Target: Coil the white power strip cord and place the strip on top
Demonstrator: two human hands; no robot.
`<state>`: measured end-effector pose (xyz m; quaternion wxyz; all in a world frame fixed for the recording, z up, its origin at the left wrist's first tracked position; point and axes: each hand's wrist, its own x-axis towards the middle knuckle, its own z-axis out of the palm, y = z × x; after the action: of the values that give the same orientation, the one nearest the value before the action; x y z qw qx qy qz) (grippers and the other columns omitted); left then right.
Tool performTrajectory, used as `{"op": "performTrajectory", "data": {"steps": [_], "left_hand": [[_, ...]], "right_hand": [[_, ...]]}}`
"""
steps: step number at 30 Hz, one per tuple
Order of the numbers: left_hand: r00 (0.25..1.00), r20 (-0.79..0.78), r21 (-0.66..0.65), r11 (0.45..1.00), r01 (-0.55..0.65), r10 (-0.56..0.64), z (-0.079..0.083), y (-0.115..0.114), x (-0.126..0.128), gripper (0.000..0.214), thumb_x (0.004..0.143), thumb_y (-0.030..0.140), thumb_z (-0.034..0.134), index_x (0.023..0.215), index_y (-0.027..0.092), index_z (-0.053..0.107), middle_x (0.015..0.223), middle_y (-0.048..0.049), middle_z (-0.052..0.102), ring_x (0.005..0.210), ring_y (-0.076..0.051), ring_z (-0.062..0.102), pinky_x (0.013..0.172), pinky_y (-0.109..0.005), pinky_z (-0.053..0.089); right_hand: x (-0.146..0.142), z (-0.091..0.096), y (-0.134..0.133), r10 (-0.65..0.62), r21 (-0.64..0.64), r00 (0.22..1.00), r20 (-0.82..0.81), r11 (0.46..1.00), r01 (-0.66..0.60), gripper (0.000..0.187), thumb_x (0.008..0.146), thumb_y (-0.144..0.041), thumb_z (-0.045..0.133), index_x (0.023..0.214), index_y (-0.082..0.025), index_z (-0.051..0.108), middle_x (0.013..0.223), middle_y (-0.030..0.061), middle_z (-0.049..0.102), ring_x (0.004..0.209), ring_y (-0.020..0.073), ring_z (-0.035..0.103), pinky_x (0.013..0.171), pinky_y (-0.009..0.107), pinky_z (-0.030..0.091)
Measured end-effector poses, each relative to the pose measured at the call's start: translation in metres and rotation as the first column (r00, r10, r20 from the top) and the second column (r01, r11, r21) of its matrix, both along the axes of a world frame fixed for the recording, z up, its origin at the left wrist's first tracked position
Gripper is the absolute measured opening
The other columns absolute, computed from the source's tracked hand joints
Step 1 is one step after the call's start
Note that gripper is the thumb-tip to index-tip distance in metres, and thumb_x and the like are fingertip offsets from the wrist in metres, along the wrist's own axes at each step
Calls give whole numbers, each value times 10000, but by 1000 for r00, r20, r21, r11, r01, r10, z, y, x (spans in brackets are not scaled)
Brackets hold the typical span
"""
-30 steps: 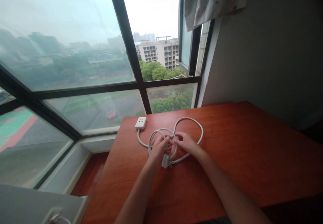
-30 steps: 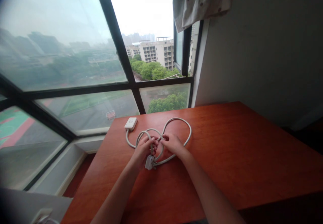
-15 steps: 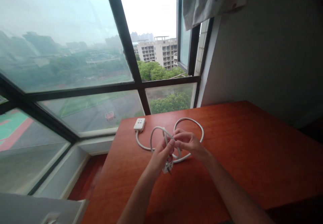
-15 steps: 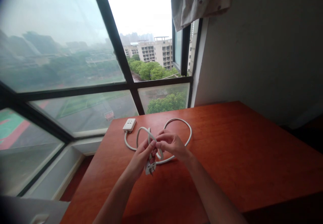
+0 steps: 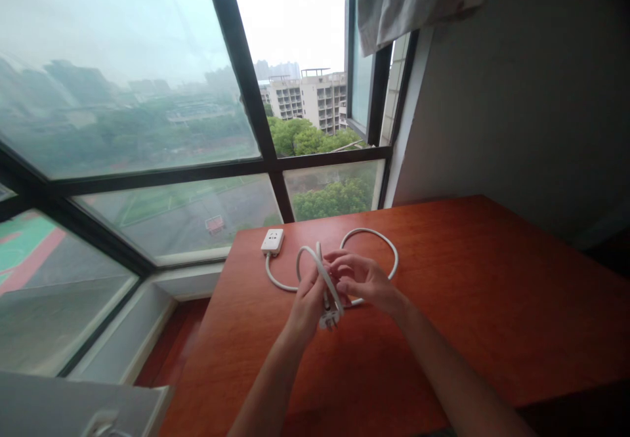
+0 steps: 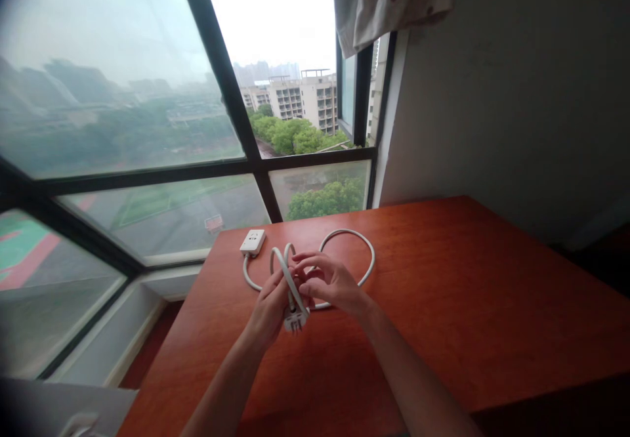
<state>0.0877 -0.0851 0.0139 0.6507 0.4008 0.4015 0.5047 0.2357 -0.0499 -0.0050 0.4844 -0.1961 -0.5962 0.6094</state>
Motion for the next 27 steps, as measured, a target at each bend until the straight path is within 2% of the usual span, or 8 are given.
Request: {"op": "performTrajectory", "data": {"steps": [2,6,10,15,18,20,23,27], "left_hand": [[996,12,13,996,87,-87,1,-1,0,424,819,540,591,984,152,545,554,26,564,440,-125,542,410,-203,398],[975,27,38,975,220,-221,3,-2,-4,412,878,530,510,1030,147,518,503,33,553,410,-134,549,381,-195,386],[887,59,19,889,457,-457,0,-4,-12,348,916,474,474,1021,145,513,481,22,565,390,-140,550,382,-199,402],[731,113,31,737,675,-673,-4,-8,-17,318,939,464,437,917,154,506,473,9,570,378,-141,549,392,-211,422],[655,18,-19,655,755,-755,1,-11,-16,341,928,474,463,911,140,528,495,-1,577,384,-128,538,384,-196,392],[601,-62,-73,604,794,-797,5,-12,-15,362,917,490,479,926,134,545,500,2,571,387,-117,523,385,-189,371],[539,-147,-123,556,822,-829,11,-13,-15,383,904,516,493,944,141,555,502,13,554,397,-107,507,396,-183,346],[495,-176,-148,520,841,-851,13,-13,-16,398,896,537,494,949,149,563,511,15,544,401,-101,492,413,-184,333]], "right_hand": [[1,0,2,-77,34,997,5,996,77,310,770,-308,740,1063,-226,683,1260,89,562,885,164,635,753,303,547],[6,1,8,-318,78,948,-12,945,318,243,831,-320,670,1058,-234,687,1119,75,647,1033,205,601,841,323,511],[14,-2,15,-391,-5,920,-27,920,391,256,849,-358,638,1070,-238,688,1119,76,675,1050,220,611,890,368,491],[21,-3,18,-218,-97,976,-12,972,216,292,834,-349,648,1097,-230,690,1188,90,664,1135,241,579,937,386,463],[20,-1,14,-121,-61,992,37,991,123,303,822,-326,662,1106,-222,692,1204,93,654,1125,234,578,922,363,463],[20,0,11,-34,-53,998,54,998,37,336,839,-321,648,1156,-210,666,1089,88,687,996,205,623,862,341,480],[22,2,7,175,-89,984,26,981,-172,487,854,-306,642,1319,-209,538,897,49,693,828,166,636,784,322,490],[27,8,2,380,-99,925,-22,919,-381,688,817,-275,696,1431,-264,384,1117,87,656,982,189,619,865,342,465]]}}
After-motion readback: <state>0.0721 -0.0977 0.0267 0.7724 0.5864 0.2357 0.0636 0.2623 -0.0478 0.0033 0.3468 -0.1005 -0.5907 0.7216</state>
